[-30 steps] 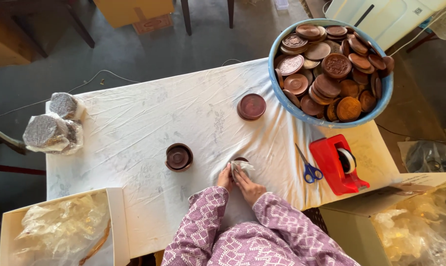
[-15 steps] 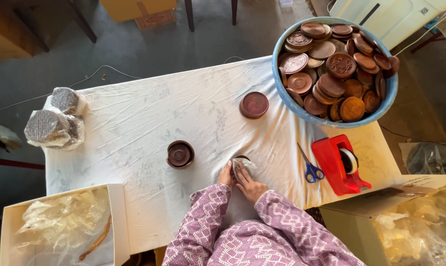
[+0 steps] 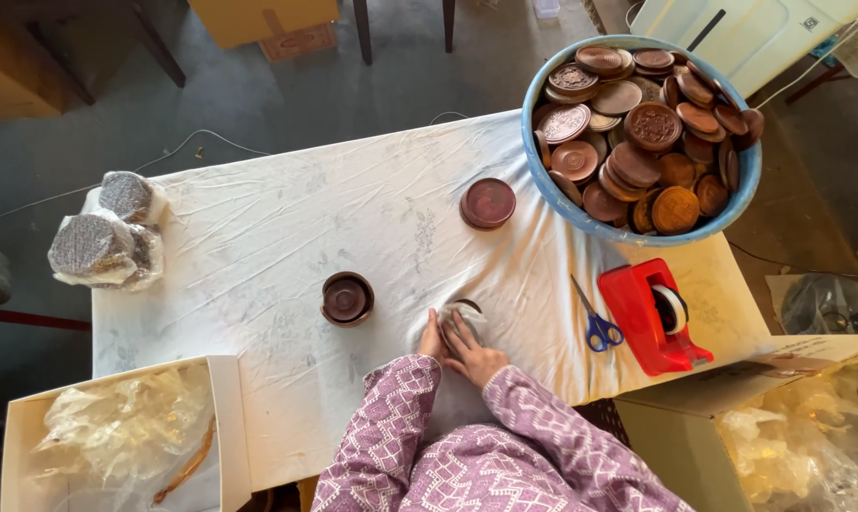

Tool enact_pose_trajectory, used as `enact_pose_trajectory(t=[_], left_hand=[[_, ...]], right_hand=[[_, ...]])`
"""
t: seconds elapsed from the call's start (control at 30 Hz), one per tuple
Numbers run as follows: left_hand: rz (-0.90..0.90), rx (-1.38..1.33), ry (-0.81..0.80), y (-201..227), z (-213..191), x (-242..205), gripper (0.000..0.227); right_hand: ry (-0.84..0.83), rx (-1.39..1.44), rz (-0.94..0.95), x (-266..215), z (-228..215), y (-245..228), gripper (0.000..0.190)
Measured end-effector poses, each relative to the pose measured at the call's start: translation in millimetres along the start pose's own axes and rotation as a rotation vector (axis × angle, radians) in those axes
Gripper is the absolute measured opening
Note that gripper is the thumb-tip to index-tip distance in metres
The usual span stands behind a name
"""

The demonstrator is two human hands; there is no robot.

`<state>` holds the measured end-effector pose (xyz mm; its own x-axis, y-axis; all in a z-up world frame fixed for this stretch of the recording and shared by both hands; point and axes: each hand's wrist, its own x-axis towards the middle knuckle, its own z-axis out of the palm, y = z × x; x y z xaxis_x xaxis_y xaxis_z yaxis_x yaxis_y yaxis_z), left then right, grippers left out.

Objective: The recorder wipes circular brown medallions with a cloth and then wraps them individually in plastic bubble wrap and tape.

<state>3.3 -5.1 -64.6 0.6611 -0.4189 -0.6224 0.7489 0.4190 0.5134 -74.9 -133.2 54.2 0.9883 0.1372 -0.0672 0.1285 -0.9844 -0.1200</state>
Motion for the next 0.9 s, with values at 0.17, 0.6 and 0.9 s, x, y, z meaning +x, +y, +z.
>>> enact_pose_trajectory(t=[0.17, 0.6, 0.9], left_hand=[[-0.012, -0.091, -0.138, 5.9, 9.4, -10.0, 0.079], [0.036, -0.090, -0.012, -3.0, 5.2, -2.0, 0.084], [0.123, -0.096, 0.031, -7.0, 8.7, 1.9, 0.051]], right_hand=[[-0.007, 0.007, -0.109, -10.8, -27.5, 16.5, 0.098], [0.099, 0.074, -0.146, -2.4, -24.9, 14.3, 0.089], [0.067, 0.059, 0.072, 16.7, -10.4, 14.4, 0.112]])
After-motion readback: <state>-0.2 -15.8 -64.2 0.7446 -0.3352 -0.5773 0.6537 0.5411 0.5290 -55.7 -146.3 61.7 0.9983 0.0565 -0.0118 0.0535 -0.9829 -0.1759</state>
